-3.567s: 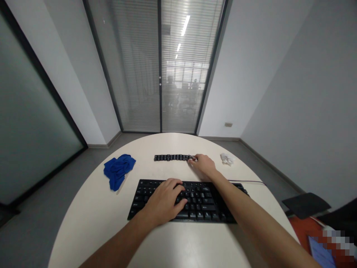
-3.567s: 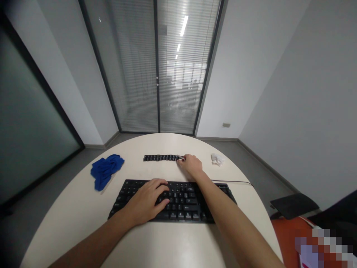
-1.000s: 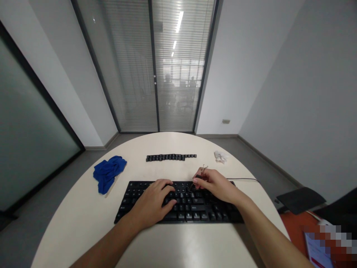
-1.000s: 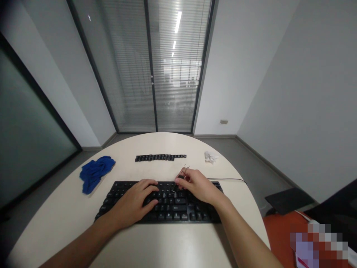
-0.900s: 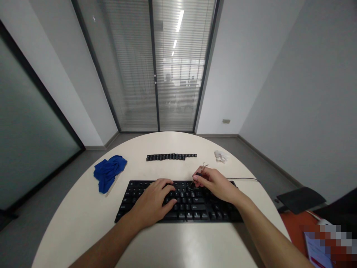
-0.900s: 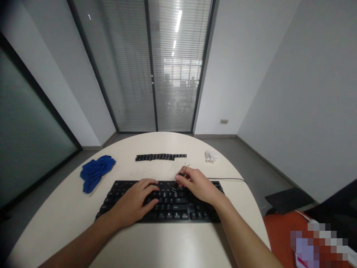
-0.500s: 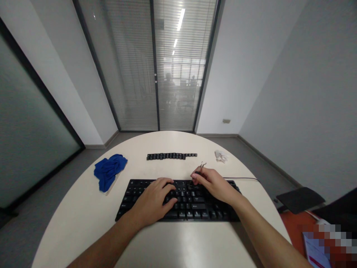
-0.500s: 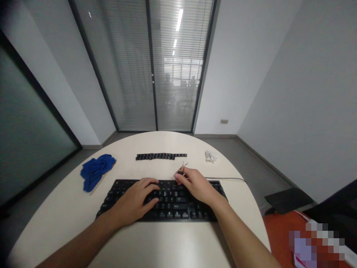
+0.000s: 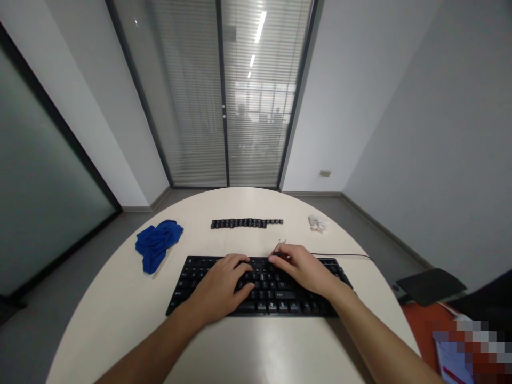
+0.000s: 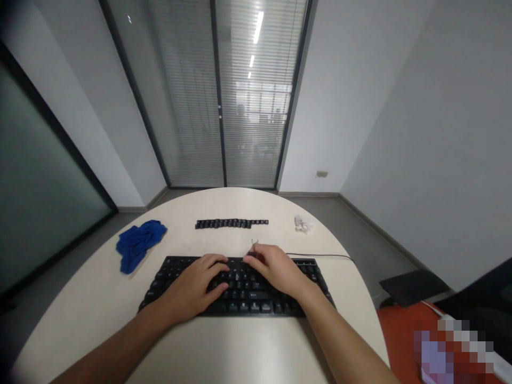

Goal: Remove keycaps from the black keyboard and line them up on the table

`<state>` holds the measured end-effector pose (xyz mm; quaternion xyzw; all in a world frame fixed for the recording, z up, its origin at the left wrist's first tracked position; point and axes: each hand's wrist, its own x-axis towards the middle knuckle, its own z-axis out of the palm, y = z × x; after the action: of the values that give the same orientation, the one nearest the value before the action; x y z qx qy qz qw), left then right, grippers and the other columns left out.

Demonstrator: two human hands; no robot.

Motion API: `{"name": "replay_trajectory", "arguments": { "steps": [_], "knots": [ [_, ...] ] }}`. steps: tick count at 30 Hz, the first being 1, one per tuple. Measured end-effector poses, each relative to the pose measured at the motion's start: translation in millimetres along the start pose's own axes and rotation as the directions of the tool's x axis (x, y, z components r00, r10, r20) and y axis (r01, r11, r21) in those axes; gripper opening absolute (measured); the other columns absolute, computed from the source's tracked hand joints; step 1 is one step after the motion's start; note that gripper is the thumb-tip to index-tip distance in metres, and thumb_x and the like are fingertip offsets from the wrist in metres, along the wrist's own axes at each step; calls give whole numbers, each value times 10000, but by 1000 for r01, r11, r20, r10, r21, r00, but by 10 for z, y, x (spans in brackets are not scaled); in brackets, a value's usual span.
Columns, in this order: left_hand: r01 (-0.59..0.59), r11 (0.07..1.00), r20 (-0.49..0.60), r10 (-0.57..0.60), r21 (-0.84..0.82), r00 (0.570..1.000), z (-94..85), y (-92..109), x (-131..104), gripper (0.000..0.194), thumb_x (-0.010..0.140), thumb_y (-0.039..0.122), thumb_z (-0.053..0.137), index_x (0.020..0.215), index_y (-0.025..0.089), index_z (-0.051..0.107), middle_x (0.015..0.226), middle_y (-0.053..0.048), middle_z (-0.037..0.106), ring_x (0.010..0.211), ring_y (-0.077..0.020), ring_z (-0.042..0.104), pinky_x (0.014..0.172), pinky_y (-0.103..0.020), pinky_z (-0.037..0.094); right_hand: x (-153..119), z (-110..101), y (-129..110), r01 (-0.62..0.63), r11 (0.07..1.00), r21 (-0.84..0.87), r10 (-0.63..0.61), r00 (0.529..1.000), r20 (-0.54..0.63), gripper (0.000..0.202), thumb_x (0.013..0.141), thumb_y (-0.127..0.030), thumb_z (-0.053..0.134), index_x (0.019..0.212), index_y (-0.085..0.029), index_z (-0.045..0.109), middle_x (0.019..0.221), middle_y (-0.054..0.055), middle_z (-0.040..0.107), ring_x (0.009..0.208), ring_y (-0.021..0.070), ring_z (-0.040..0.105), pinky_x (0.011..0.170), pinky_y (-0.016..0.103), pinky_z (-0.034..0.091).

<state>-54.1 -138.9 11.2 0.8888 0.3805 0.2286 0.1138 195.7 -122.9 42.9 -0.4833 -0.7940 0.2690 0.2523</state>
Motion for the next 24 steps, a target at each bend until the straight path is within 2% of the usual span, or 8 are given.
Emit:
{"name": "replay_trajectory", "arguments": {
  "steps": [4,9,15,24],
  "knots": [
    [-12,1000,-15,12,-8,1000,-4,6,-4,221,894,240,618,1114,214,602,1222,-75,593,1149,-257,553,1006,-459,469,-15,-19,8,20,1000,-8,-20,1000,2,314,928,-485,568,872,-204,697,773,33,708,680,190,605,635,282,425],
    [-10,1000,-18,10,-8,1000,5,-2,-7,229,886,239,622,1114,219,607,1215,-72,597,1146,-255,557,1001,-453,473,7,-27,44,-61,997,-38,60,998,-38,344,952,-486,527,825,-203,675,768,33,725,676,202,633,646,294,415],
    [-4,1000,-2,4,-8,1000,-2,13,-5,220,890,238,625,1108,212,607,1223,-73,592,1154,-253,549,1009,-454,466,46,29,102,-87,995,47,88,996,-16,363,974,-483,487,843,-198,669,854,46,759,835,226,685,781,319,451],
    [-2,1000,-17,2,-12,1000,18,1,-10,224,887,239,634,1108,215,609,1217,-69,598,1156,-251,549,1015,-450,463,118,96,304,-148,961,232,165,985,-58,410,962,-520,476,848,-169,655,830,62,761,772,215,686,728,314,477]
  ]
}}
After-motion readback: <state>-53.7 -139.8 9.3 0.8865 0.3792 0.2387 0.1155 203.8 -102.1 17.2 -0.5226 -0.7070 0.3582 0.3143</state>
